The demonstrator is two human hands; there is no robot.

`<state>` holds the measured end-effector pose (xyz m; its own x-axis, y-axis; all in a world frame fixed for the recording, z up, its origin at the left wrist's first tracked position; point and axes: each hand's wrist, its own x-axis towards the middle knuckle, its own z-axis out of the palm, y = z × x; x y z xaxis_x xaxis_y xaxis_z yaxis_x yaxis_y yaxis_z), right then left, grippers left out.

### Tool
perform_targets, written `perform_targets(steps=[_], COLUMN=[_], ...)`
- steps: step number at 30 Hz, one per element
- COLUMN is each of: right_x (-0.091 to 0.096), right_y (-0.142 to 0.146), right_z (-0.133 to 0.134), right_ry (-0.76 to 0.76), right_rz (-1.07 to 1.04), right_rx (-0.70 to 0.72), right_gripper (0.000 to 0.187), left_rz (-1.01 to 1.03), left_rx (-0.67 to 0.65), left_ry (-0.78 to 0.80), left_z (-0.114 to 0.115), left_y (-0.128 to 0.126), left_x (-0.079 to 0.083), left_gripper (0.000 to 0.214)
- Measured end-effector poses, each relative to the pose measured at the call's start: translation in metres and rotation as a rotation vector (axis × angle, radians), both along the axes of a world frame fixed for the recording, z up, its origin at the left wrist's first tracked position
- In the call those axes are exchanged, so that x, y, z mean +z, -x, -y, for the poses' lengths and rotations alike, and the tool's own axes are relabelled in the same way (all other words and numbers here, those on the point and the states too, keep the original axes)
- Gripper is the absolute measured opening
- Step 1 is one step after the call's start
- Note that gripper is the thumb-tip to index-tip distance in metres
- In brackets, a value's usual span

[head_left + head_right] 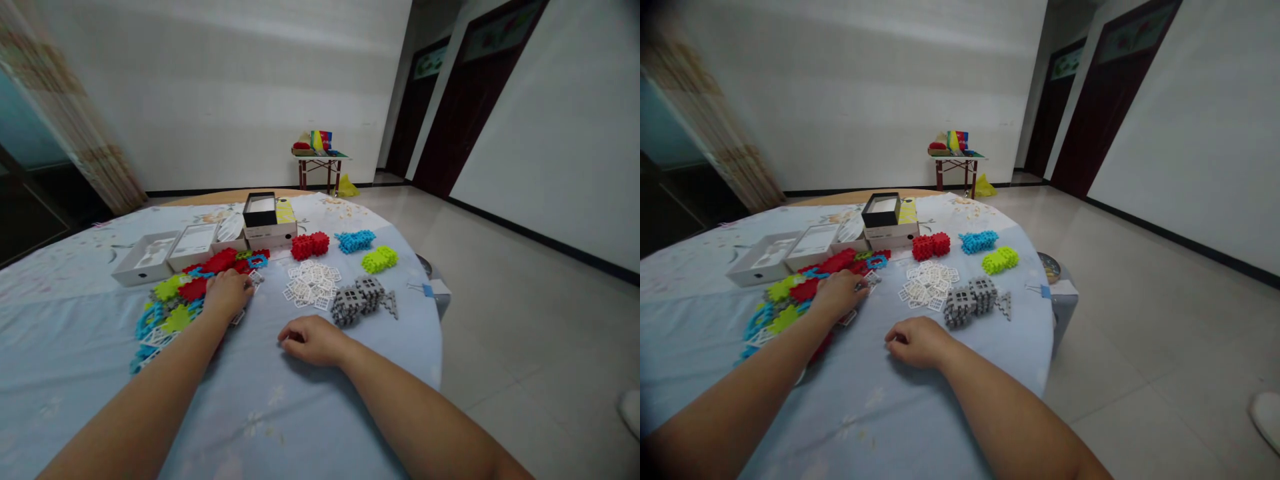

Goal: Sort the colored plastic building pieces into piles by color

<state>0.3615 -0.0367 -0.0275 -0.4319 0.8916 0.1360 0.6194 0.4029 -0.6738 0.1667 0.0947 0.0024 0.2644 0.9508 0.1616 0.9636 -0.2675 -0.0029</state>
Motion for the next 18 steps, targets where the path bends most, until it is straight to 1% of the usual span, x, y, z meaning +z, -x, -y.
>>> perform_targets(steps=[5,7,9,11,13,16,18], right_x=[0.0,0.0,0.0,0.0,0.001,0.004,0.008], right_y=[0.0,0.0,0.0,-0.001,-0.001,0.0,0.003], right_z=[0.0,-0.001,-0.001,-0.001,-0.001,-0.001,-0.003], right_ry=[0.006,0.002,-0.002,0.003,0.011,0.01,-0.034], right_rz=[0.005,0.01,0.023,0.043,0.072,0.119,0.144], right_rx=[-0.001,-0.001,-0.005,-0.006,0.0,0.009,-0.009], right_gripper=[0.023,0.023,0.023,0.023,0.023,0.023,0.024], left_rz=[-0.007,0.029,0.097,0.192,0.294,0.369,0.344], left_rx=[-0.006,0.002,-0.028,-0.123,-0.27,-0.507,-0.687], left_ry=[0.0,-0.009,-0.027,-0.027,-0.003,0.092,0.167], left_z=[0.0,0.001,0.004,0.014,0.031,0.069,0.094], left_y=[0.002,0.003,0.001,-0.009,-0.029,-0.075,-0.108], left_x=[-0.001,0.003,0.012,0.026,0.043,0.067,0.075], left_gripper=[0.033,0.033,0.033,0.033,0.032,0.025,0.018])
